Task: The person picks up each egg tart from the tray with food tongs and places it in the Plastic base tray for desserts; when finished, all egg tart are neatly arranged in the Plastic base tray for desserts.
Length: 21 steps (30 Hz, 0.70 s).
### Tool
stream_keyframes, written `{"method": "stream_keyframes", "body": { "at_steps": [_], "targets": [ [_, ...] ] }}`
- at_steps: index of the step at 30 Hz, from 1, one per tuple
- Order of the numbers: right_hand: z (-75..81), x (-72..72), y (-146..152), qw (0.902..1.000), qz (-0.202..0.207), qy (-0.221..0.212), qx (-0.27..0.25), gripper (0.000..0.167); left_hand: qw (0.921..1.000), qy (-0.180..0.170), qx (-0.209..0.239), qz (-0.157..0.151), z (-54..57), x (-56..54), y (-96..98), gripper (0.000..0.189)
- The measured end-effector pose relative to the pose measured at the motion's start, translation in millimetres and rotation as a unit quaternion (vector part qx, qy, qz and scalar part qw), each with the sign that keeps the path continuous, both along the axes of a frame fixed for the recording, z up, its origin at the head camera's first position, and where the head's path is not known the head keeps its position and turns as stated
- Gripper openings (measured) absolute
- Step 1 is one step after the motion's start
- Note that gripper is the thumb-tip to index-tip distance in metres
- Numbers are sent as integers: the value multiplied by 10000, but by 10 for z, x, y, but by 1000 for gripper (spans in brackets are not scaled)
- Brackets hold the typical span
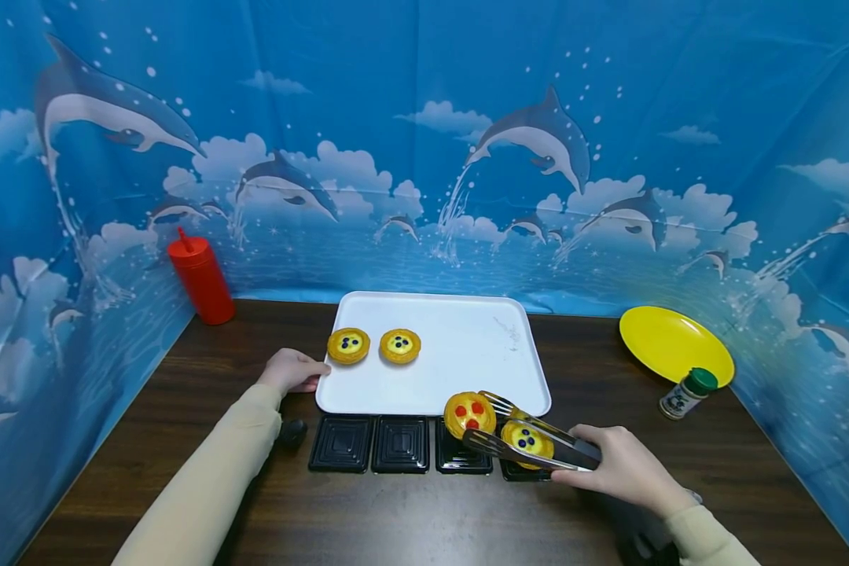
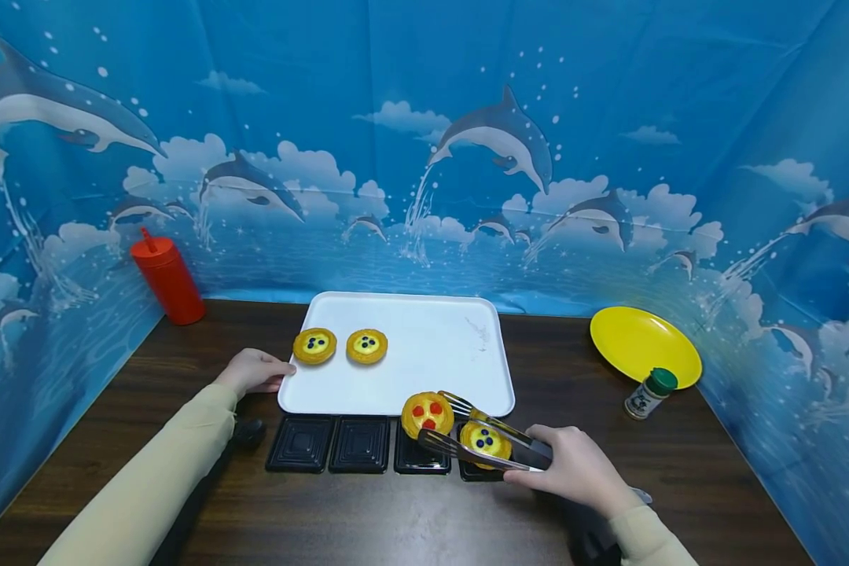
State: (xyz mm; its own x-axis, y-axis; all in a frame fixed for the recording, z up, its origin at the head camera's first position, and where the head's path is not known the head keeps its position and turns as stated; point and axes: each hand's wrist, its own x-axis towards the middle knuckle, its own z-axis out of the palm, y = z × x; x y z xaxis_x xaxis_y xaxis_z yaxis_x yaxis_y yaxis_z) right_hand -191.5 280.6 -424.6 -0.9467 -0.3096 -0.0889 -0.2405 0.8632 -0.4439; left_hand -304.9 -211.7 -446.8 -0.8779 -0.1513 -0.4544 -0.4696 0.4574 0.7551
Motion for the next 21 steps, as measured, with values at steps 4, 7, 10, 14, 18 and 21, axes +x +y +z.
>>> {"method": "stream_keyframes", "body": {
  "at_steps": [4,7,10,14,18,21],
  "targets": [
    [-11,32,-19,10000,6,-34,-10,61,10000,21,7,-4,9,10,2,39],
    [-24,49,-30,10000,23,-32,28,61,10000,27,14,6,3,11,3,39],
    [-49,59,-38,10000,40,-34,74,61,10000,24,3,18,-4,7,3,40],
    [-73,73,-49,9999,45,-1,147,61,10000,-3,-1,26,-3,6,6,40],
    [-84,96,-69,9989,30,256,381,64,10000,-11,-15,32,1,7,10,39],
    [-82,118,-91,9967,42,521,621,66,10000,-16,-45,29,6,8,9,39]
  ]
}}
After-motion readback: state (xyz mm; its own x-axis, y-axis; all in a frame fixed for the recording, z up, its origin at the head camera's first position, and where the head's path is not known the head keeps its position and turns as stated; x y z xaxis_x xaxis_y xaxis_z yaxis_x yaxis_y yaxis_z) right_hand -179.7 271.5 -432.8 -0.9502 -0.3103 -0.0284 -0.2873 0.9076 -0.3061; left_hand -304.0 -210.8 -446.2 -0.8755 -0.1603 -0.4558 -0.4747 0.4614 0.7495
